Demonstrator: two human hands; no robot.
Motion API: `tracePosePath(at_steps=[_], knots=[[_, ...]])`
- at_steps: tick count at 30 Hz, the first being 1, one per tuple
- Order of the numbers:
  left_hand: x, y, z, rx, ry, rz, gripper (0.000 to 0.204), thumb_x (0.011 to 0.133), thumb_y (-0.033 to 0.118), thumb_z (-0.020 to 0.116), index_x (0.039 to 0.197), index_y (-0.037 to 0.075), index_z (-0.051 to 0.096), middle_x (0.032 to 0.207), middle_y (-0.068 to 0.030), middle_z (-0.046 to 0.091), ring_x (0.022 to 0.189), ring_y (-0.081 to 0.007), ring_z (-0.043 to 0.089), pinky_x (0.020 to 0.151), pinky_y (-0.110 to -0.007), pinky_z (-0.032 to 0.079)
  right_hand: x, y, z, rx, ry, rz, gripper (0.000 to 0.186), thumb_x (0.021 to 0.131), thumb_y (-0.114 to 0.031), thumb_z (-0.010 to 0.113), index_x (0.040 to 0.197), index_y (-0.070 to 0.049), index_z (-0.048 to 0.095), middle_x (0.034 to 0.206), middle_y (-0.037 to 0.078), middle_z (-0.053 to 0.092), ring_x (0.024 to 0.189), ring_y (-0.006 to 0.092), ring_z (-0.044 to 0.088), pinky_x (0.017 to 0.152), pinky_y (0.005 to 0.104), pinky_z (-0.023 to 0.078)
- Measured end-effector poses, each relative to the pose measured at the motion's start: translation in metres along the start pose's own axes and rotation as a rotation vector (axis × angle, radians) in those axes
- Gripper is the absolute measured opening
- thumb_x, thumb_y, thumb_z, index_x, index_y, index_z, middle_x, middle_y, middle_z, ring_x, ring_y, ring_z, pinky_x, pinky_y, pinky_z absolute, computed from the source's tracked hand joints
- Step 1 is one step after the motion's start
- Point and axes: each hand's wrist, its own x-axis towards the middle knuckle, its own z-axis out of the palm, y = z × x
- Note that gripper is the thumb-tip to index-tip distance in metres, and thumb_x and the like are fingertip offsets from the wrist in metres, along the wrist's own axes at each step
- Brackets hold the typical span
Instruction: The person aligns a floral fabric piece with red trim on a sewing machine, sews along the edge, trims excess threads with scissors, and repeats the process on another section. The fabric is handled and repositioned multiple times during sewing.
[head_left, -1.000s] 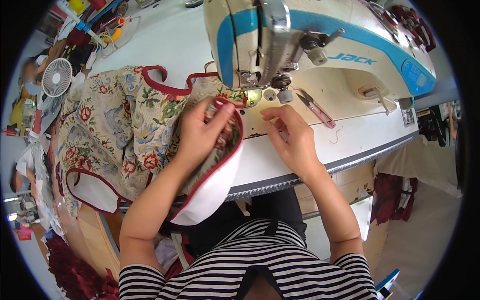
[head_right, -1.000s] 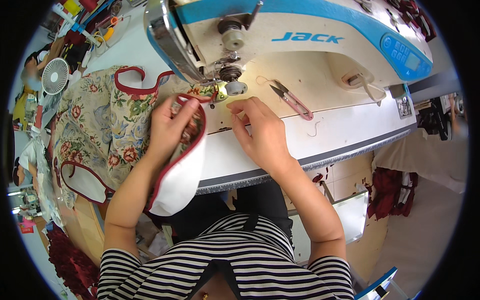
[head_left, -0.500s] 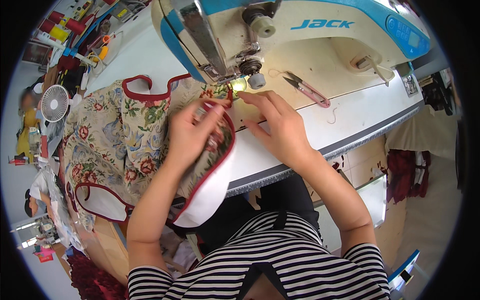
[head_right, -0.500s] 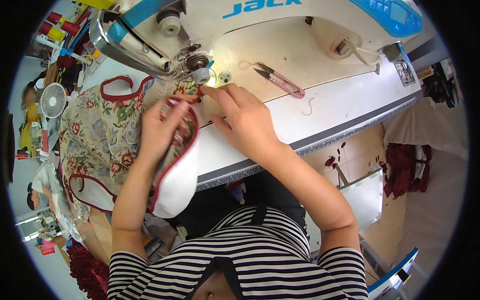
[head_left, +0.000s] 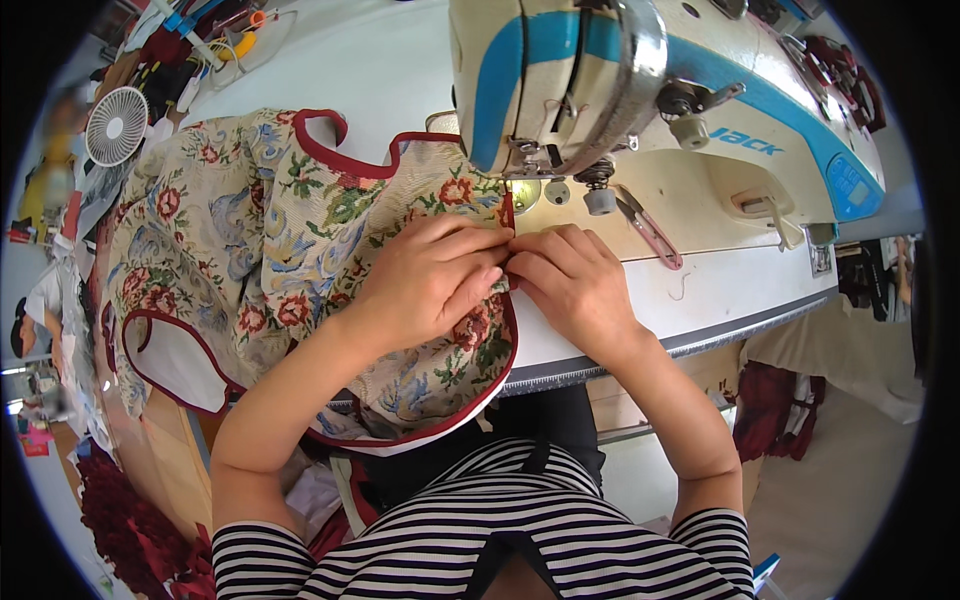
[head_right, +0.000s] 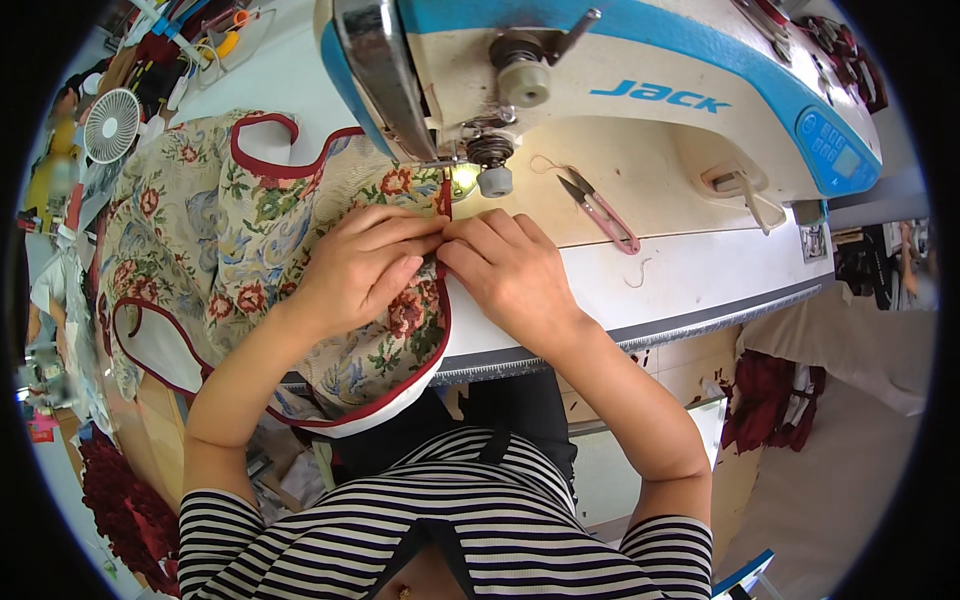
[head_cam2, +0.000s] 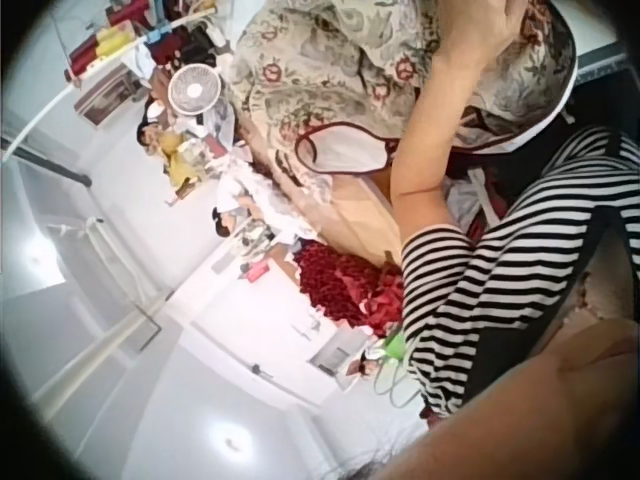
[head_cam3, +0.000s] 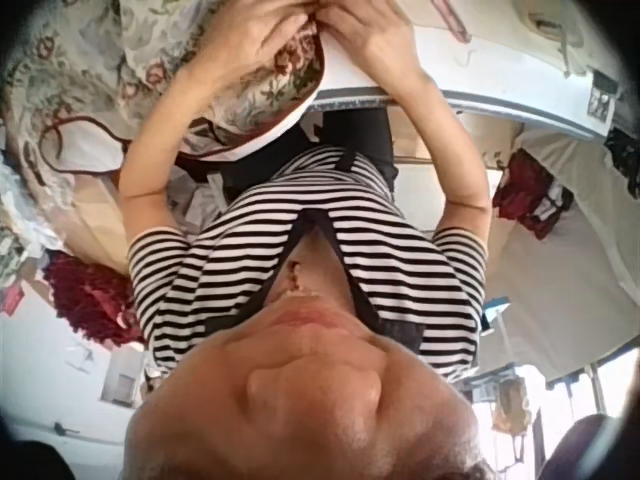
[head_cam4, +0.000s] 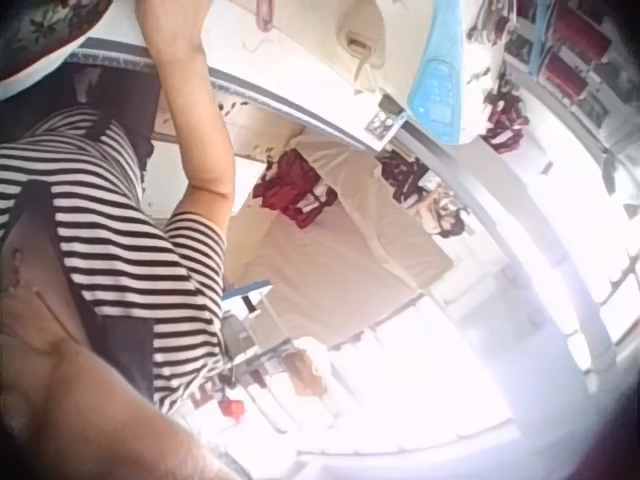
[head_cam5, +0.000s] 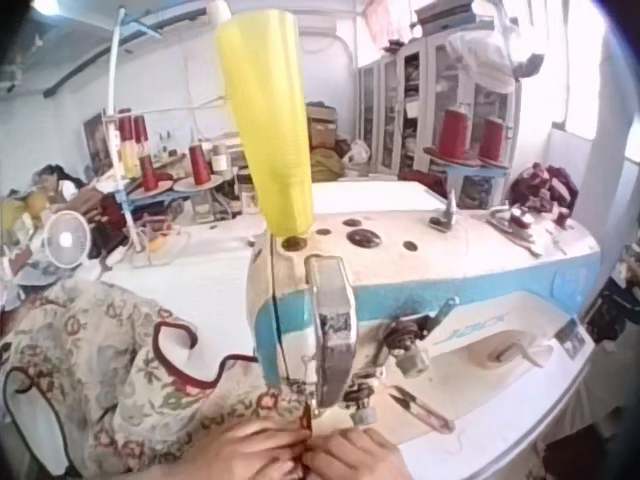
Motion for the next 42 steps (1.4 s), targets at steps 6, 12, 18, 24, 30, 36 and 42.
tracePosePath(at_steps=[6,12,18,24,30,36,42], knots=[[0.007,-0.016,-0.003,0.087,0.007,-0.039,0.025,0.077,0.006,0.065,0.101,0.003,0.066,0.112,-0.0048,0.062,0.099,-0.0225,0.058,0.08,-0.033,0.05,0.0,0.0,-0.006,-0.027,-0.063,-0.039,0.02,0.068,-0.011,0.061,0.088,-0.01,0.062,0.097,0.002,0.06,0.086,0.0182,0.058,0.071,0.0304,0.046],[0.011,-0.017,0.005,0.228,0.0,0.044,0.027,0.076,0.01,0.066,0.103,0.006,0.066,0.117,-0.0002,0.059,0.106,-0.0216,0.055,0.084,-0.033,0.05,0.0,0.0,-0.008,-0.028,-0.068,-0.075,0.023,0.068,-0.01,0.061,0.091,-0.008,0.06,0.101,0.006,0.06,0.092,0.0214,0.059,0.077,0.0324,0.048],[0.01,-0.016,0.006,0.3,0.012,0.163,0.027,0.074,0.01,0.067,0.101,0.004,0.066,0.118,-0.0019,0.059,0.107,-0.0208,0.057,0.084,-0.033,0.05,0.006,0.0,-0.012,-0.01,-0.144,-0.138,0.025,0.068,-0.009,0.061,0.093,-0.007,0.059,0.102,0.007,0.06,0.097,0.0235,0.06,0.08,0.0336,0.05],[0.006,-0.018,0.013,0.209,0.069,0.172,0.029,0.073,0.008,0.068,0.101,0.003,0.066,0.113,-0.0045,0.063,0.104,-0.0206,0.06,0.084,-0.03,0.052,0.005,0.002,-0.015,0.003,-0.153,-0.139,0.024,0.067,-0.008,0.062,0.091,-0.005,0.059,0.101,0.008,0.061,0.096,0.024,0.06,0.079,0.0338,0.05],[0.005,-0.015,0.012,0.143,0.074,0.143,0.032,0.073,0.01,0.069,0.103,0.002,0.066,0.112,-0.0052,0.063,0.106,-0.0204,0.059,0.086,-0.03,0.051,0.005,-0.001,-0.012,0.068,-0.103,-0.09,0.025,0.064,-0.006,0.071,0.087,-0.004,0.061,0.096,0.007,0.063,0.091,0.0226,0.062,0.077,0.033,0.051],[0.005,-0.013,0.012,0.156,0.068,0.129,0.032,0.073,0.009,0.068,0.104,0.002,0.066,0.115,-0.0048,0.062,0.107,-0.0202,0.058,0.085,-0.029,0.051,0.002,0.001,-0.012,0.065,-0.1,-0.096,0.025,0.064,-0.006,0.071,0.087,-0.004,0.061,0.096,0.006,0.063,0.09,0.0217,0.062,0.075,0.0324,0.051],[0.005,-0.014,0.018,0.179,0.079,0.104,0.027,0.077,0.014,0.066,0.101,0.003,0.065,0.115,-0.0027,0.06,0.11,-0.0187,0.054,0.088,-0.031,0.048,0.004,0.005,-0.016,0.073,-0.104,-0.097,0.025,0.065,-0.007,0.072,0.088,-0.005,0.062,0.095,0.005,0.063,0.088,0.0212,0.062,0.075,0.0324,0.051]])
